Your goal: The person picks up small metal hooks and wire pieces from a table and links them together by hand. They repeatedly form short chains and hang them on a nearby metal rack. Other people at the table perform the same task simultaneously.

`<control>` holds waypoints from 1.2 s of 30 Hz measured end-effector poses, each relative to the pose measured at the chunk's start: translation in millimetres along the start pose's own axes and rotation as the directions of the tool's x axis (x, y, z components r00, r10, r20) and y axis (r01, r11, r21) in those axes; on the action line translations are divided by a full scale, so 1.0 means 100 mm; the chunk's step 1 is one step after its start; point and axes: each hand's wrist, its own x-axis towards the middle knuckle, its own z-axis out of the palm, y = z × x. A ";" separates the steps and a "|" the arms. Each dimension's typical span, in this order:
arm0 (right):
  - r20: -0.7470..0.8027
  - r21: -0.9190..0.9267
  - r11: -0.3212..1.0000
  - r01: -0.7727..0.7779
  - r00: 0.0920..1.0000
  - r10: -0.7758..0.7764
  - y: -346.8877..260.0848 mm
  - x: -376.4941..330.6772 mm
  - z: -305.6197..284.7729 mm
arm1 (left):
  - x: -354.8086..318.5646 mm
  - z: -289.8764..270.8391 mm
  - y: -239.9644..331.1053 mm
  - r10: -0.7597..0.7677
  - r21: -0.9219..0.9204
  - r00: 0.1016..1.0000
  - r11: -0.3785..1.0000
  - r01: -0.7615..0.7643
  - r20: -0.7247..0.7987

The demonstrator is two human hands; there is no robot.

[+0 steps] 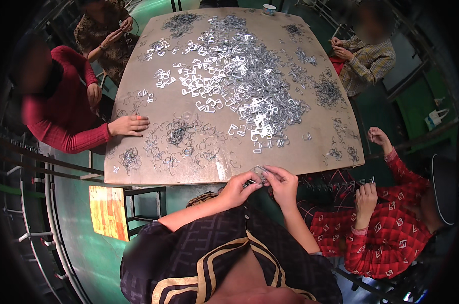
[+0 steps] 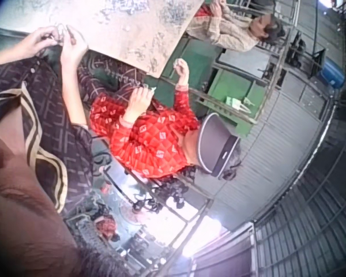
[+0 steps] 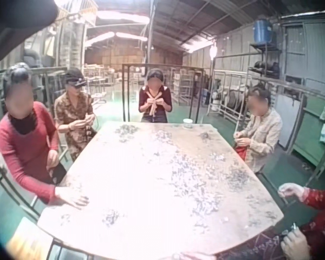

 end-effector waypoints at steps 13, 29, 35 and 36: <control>-0.022 -0.169 0.974 0.153 0.987 -0.159 0.00 -0.07 0.04 | -0.02 0.01 -0.08 -0.050 -0.023 0.998 0.999 0.049 -0.043; -0.017 -0.229 0.946 0.229 0.971 -0.239 -0.06 -0.27 -0.14 | 0.72 -1.50 -1.12 0.218 0.917 0.936 0.350 0.191 -0.278; -0.093 -0.214 0.955 0.204 0.969 -0.228 -0.04 -0.30 -0.18 | 0.90 -1.55 -1.02 0.079 0.993 0.995 0.109 0.053 -0.062; -0.112 -0.199 0.959 0.199 0.968 -0.224 -0.02 -0.31 -0.18 | 0.94 -1.58 -1.05 0.058 0.994 0.997 0.099 0.052 -0.057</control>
